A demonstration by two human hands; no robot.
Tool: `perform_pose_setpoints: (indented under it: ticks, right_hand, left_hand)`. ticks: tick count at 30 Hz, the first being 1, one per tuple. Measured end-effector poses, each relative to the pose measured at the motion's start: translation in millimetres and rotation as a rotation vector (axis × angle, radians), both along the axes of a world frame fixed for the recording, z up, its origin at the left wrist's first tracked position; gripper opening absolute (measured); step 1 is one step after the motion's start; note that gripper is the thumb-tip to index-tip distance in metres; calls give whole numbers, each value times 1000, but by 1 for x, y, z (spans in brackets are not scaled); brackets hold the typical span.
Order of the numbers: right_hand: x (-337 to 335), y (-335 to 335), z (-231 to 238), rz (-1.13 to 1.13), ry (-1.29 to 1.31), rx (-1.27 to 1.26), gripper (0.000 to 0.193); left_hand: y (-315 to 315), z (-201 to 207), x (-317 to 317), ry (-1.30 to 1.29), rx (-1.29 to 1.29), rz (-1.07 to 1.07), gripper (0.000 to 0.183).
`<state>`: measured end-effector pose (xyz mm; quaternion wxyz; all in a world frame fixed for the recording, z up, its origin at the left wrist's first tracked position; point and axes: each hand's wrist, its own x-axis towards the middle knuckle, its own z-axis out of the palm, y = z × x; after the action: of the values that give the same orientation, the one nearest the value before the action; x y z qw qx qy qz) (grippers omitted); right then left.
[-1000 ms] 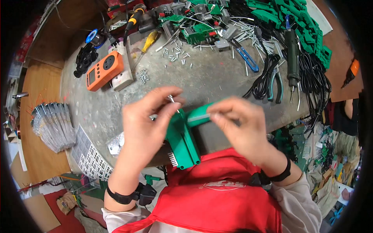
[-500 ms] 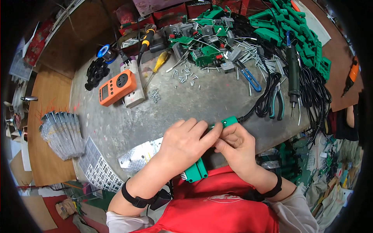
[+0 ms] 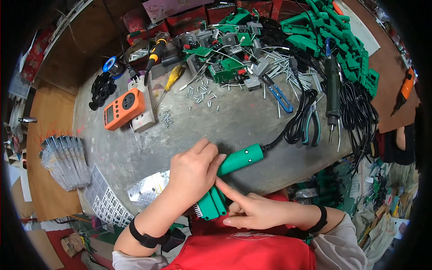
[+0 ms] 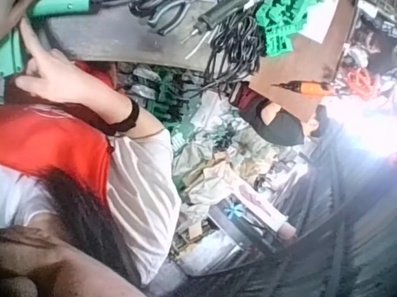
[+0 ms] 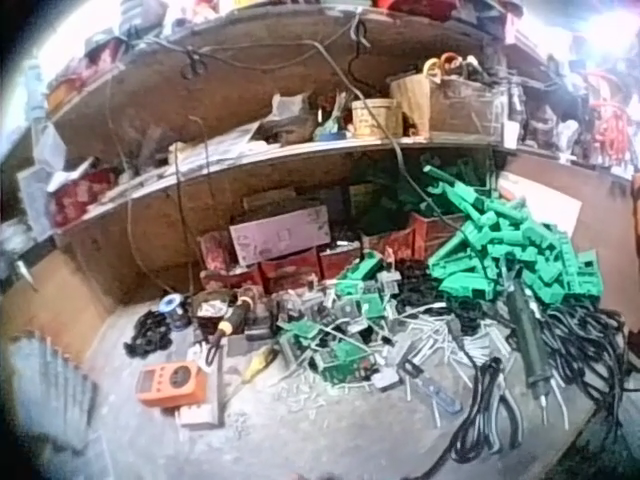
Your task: Assembling the internal components of a handheld electronic device, including circuit boards and wiring, using hand tools.
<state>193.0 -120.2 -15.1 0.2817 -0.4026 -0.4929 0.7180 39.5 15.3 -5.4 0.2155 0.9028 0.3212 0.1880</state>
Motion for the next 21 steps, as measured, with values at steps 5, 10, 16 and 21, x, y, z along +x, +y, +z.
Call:
perform_pose_setpoints:
  ticks: [5, 10, 16, 21]
  right_hand:
    - [86, 17, 20, -570, -696, 513, 43]
    - [239, 23, 11, -928, -1776, 494, 73]
    - [256, 48, 3, -1154, -1327, 410, 82]
    - [143, 52, 58, -1280, 272, 413, 59]
  left_hand:
    - [-3, 7, 6, -34, -53, 82, 15]
    - [-1, 0, 10, 55, -4, 30, 15]
    - [-3, 6, 15, -43, 339, -59, 24]
    - [-23, -3, 22, 108, 182, -47, 31]
